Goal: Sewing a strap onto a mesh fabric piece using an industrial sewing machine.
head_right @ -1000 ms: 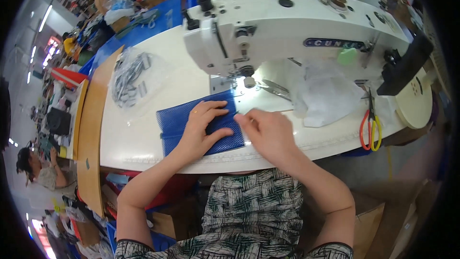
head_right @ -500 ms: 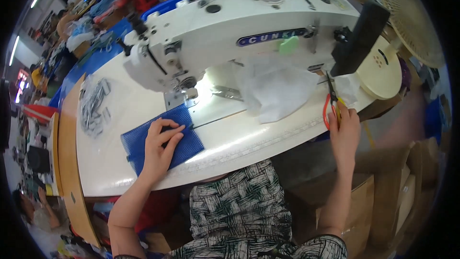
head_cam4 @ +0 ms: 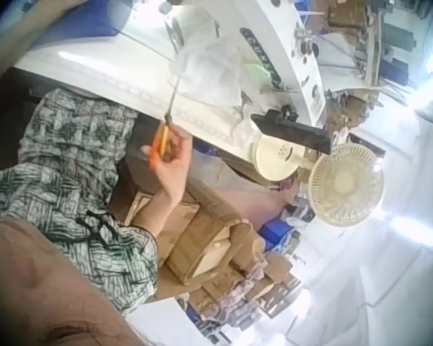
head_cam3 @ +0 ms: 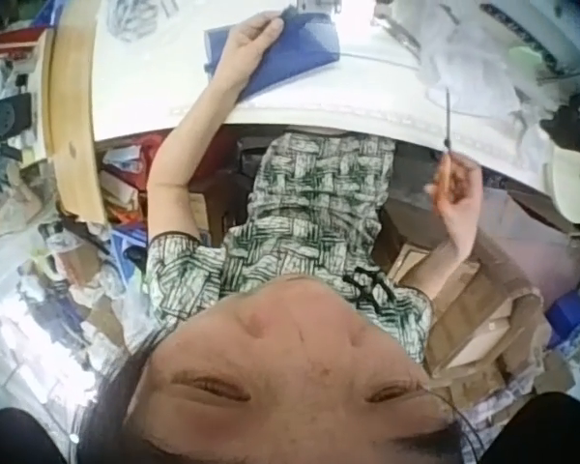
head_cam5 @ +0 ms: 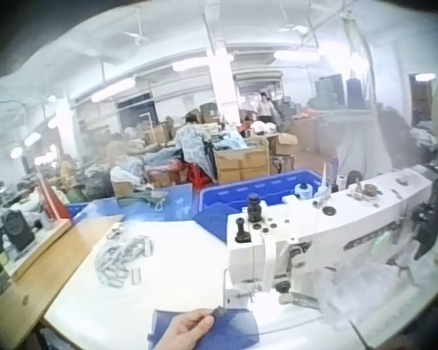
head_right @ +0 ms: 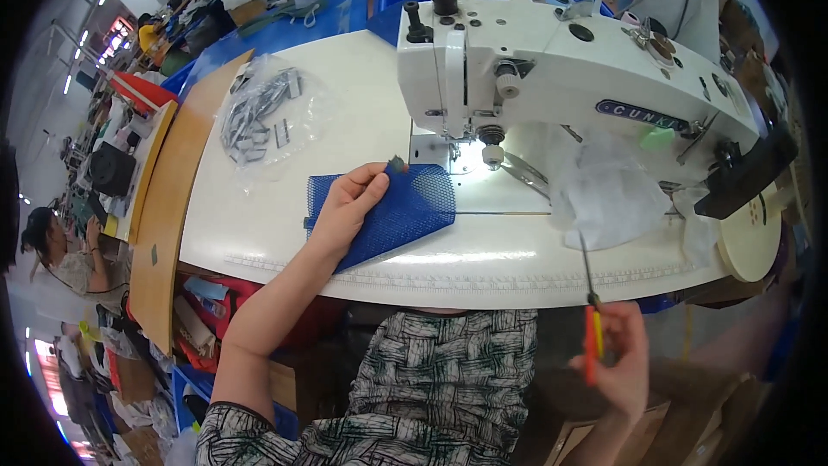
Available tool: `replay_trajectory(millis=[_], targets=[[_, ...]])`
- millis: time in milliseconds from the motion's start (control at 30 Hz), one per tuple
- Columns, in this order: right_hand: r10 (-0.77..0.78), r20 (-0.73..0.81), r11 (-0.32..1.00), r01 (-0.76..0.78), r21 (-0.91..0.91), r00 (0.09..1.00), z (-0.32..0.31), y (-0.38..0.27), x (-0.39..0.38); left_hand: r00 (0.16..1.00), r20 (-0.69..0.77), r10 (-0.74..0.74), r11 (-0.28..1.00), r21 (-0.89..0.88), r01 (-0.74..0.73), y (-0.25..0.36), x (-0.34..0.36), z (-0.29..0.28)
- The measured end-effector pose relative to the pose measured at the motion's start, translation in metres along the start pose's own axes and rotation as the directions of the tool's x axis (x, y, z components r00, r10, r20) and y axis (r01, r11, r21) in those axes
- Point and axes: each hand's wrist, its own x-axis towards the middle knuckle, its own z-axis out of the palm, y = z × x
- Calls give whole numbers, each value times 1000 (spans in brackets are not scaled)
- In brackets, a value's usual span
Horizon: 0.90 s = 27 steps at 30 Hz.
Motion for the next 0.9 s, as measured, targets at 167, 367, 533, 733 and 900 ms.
replay_trajectory(millis=[167, 367, 533, 733, 900], targets=[[-459, 123, 811, 471, -347, 880, 85, -25, 75, 999, 7, 33, 999, 6, -33, -2, -2, -5], [-432, 307, 783, 521, -340, 848, 135, -43, 132, 997, 59, 46, 998, -56, -42, -4, 5, -2], [-461, 309, 766, 549, -335, 832, 144, -44, 142, 993, 101, 53, 998, -22, -51, 0, 4, -2], [-478, 321, 760, 568, -316, 818, 143, -51, 143, 996, 85, 38, 999, -13, -37, 0, 3, -3], [-421, 372, 740, 550, -387, 828, 139, -55, 141, 995, 90, 38, 999, 4, -38, -3, 3, -6]])
